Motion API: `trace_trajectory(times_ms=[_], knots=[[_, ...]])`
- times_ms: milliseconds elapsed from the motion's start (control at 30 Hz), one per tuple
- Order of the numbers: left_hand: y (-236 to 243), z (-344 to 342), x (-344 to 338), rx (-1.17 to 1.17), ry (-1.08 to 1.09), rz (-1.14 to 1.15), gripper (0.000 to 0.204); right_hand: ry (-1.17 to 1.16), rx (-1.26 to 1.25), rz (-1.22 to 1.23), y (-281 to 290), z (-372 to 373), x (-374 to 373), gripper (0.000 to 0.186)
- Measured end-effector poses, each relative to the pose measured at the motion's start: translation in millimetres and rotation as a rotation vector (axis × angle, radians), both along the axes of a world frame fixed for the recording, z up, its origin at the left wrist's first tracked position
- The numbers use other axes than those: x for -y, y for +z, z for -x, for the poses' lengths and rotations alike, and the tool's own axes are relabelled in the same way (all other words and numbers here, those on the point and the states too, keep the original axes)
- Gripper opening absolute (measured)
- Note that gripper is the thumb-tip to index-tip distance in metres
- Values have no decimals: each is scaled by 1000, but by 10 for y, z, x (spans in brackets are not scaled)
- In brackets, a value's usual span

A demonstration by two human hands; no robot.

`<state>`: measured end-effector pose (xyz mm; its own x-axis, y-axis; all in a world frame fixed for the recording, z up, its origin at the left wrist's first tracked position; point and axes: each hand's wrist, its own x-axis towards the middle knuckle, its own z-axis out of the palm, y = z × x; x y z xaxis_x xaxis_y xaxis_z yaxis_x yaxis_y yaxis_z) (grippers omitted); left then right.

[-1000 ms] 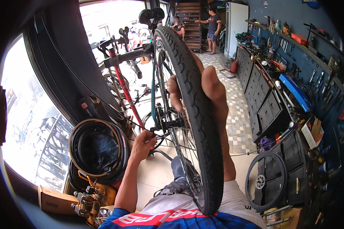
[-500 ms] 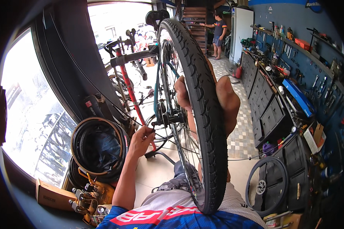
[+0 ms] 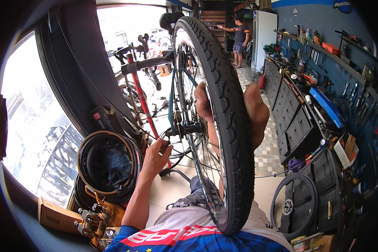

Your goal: The person removes the rear wheel from a bicycle mounted on a repair stand, then uses a tire lever to remove the tire and inner tube. They inspect the inner tube, inflate it with a hand pump, and place it back into the tire before reassembling the wheel.

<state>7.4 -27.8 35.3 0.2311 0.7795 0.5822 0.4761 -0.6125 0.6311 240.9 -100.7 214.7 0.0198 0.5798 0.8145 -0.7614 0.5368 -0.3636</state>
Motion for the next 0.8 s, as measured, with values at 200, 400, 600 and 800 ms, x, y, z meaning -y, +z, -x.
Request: trace_trajectory(times_ms=[200,400,600,800], knots=[[101,38,24,-134,60,-157,13,49,-9,56,9,-10,51,96],[171,251,-98,-86,-33,-172,10,34,-16,59,0,-7,42,94],[465,503,-575,-172,-210,-11,14,23,-19,56,6,-20,42,89],[404,608,-859,-64,-179,117,22,6,-83,56,9,29,8,69]])
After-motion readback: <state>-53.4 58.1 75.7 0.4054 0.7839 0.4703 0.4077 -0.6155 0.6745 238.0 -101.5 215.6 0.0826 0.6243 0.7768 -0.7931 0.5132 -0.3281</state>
